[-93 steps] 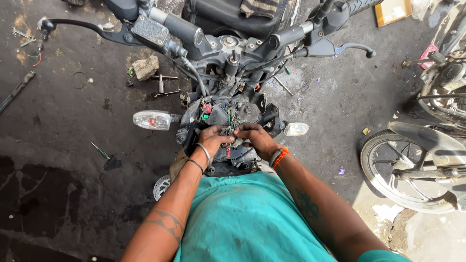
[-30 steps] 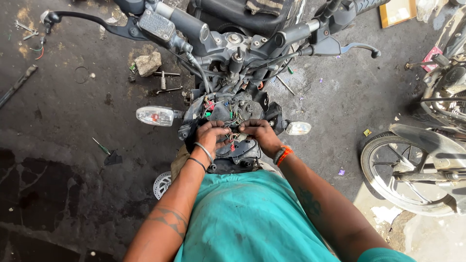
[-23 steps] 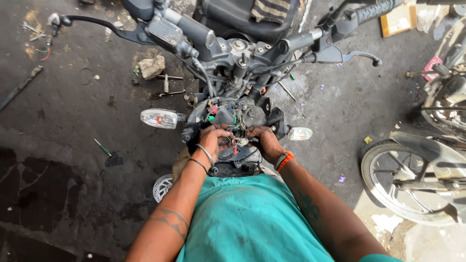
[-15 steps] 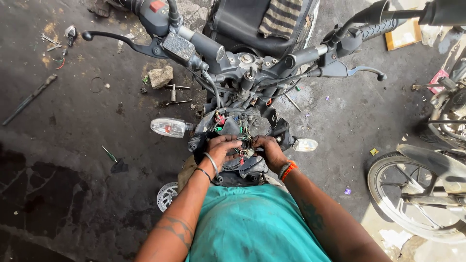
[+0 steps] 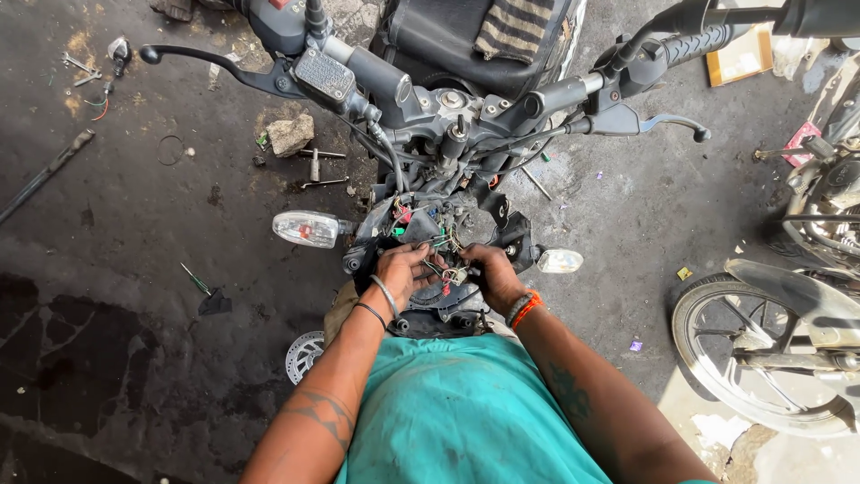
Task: The person works on the front of a motorcycle, manipulating wiring and connectors beneath the handlebar area. They fit the instrument cluster with the speedometer onto the front assembly, adjust it, and continue handling wires and small components around the headlight housing.
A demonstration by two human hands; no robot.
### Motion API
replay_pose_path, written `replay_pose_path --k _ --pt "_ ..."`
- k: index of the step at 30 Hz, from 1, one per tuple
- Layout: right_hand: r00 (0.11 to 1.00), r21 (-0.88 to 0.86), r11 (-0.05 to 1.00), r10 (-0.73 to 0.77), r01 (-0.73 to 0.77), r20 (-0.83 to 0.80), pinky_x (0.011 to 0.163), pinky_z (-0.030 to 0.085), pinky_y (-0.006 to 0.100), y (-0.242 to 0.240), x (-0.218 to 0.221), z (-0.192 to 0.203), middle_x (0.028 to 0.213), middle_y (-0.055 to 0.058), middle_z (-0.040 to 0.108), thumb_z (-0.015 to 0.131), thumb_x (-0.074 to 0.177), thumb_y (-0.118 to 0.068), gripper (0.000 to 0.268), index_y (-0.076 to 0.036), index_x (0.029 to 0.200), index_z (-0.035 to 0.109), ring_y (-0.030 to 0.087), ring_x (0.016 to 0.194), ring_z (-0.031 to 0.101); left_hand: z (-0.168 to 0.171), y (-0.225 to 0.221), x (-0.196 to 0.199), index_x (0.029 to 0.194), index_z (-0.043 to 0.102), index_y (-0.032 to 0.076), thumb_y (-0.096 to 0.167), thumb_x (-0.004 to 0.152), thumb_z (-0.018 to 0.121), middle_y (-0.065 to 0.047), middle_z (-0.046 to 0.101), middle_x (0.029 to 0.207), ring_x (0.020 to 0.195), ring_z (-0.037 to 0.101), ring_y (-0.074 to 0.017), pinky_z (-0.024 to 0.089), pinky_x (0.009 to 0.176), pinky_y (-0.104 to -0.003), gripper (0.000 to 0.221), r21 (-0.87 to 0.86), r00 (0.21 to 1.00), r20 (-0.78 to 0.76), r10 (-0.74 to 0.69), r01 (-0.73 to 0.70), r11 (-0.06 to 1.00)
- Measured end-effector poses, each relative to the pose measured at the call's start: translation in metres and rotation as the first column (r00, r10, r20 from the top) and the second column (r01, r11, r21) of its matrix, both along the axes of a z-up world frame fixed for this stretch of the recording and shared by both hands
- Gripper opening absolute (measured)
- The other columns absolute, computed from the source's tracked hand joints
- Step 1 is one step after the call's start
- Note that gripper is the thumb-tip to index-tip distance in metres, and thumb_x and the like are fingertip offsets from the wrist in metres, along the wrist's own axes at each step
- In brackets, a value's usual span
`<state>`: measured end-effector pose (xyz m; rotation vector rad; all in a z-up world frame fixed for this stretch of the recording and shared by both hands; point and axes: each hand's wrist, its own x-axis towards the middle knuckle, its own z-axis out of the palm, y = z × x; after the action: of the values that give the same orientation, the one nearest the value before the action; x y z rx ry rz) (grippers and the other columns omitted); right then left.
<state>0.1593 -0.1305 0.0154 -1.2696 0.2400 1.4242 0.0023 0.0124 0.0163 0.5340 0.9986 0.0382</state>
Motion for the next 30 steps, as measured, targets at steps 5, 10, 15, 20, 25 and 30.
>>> replay_pose_path --k 5,10,15,20,25,30 --pt "0.924 -0.119 0.970 0.239 -0.213 0.298 0.066 0.038 0.030 0.016 0.003 0.027 0.078 0.001 0.065 0.080 0.084 -0.032 0.029 -0.004 0.090 0.075 0.014 0.070 0.051 0.007 -0.001 -0.002 0.105 0.069 0.010 0.021 0.097 0.060 -0.007 0.075 0.092 0.083 0.069 -0.0180 0.056 0.075 -0.036 0.016 0.044 0.996 -0.002 -0.092 0.092 0.995" --pt "0.758 -0.199 0.910 0.414 -0.365 0.505 0.063 0.048 0.032 0.014 0.003 0.006 0.075 0.008 0.070 0.086 0.081 -0.022 0.033 0.008 0.083 0.071 0.016 0.069 0.061 -0.013 -0.007 -0.005 0.109 0.065 0.010 0.022 0.100 0.061 -0.007 0.072 0.096 0.082 0.066 -0.0176 0.059 0.074 -0.039 0.016 0.081 0.996 -0.030 -0.081 0.083 0.993" --pt "0.848 -0.060 0.962 0.262 -0.265 0.461 0.070 0.054 0.028 0.011 -0.003 -0.011 0.081 0.007 0.076 0.072 0.083 -0.017 0.019 0.001 0.088 0.073 0.015 0.074 0.070 0.005 -0.006 -0.004 0.107 0.064 0.011 0.028 0.100 0.057 -0.012 0.076 0.104 0.085 0.068 -0.0182 0.058 0.076 -0.037 0.019 0.073 0.992 -0.002 -0.123 0.123 0.990" --pt "0.861 -0.079 0.973 0.230 -0.219 0.454 0.068 0.052 0.030 0.007 -0.001 -0.019 0.082 0.009 0.075 0.067 0.087 -0.017 0.019 0.001 0.088 0.073 0.016 0.073 0.067 0.016 0.000 -0.003 0.107 0.064 0.013 0.032 0.097 0.058 -0.011 0.076 0.107 0.090 0.070 -0.0182 0.057 0.078 -0.037 0.022 -0.016 0.991 0.043 -0.130 0.131 0.991" --pt "0.896 0.083 0.979 0.135 -0.186 0.423 0.073 0.056 0.031 0.003 0.001 -0.012 0.086 0.007 0.070 0.073 0.084 -0.012 0.019 -0.001 0.093 0.061 0.017 0.077 0.072 -0.004 -0.006 -0.006 0.106 0.070 0.013 0.035 0.094 0.067 0.000 0.073 0.103 0.092 0.065 -0.0111 0.059 0.080 -0.034 0.026 0.104 0.957 -0.015 -0.289 0.289 0.952" --pt "0.835 -0.114 0.980 0.201 -0.166 0.513 0.072 0.051 0.032 0.012 0.008 0.015 0.088 0.007 0.072 0.067 0.091 -0.022 0.025 0.001 0.100 0.072 0.015 0.078 0.064 -0.028 -0.015 -0.003 0.098 0.072 0.008 0.025 0.089 0.078 -0.001 0.071 0.095 0.087 0.067 -0.0118 0.060 0.070 -0.031 0.020 0.215 0.941 -0.044 -0.336 0.337 0.916"
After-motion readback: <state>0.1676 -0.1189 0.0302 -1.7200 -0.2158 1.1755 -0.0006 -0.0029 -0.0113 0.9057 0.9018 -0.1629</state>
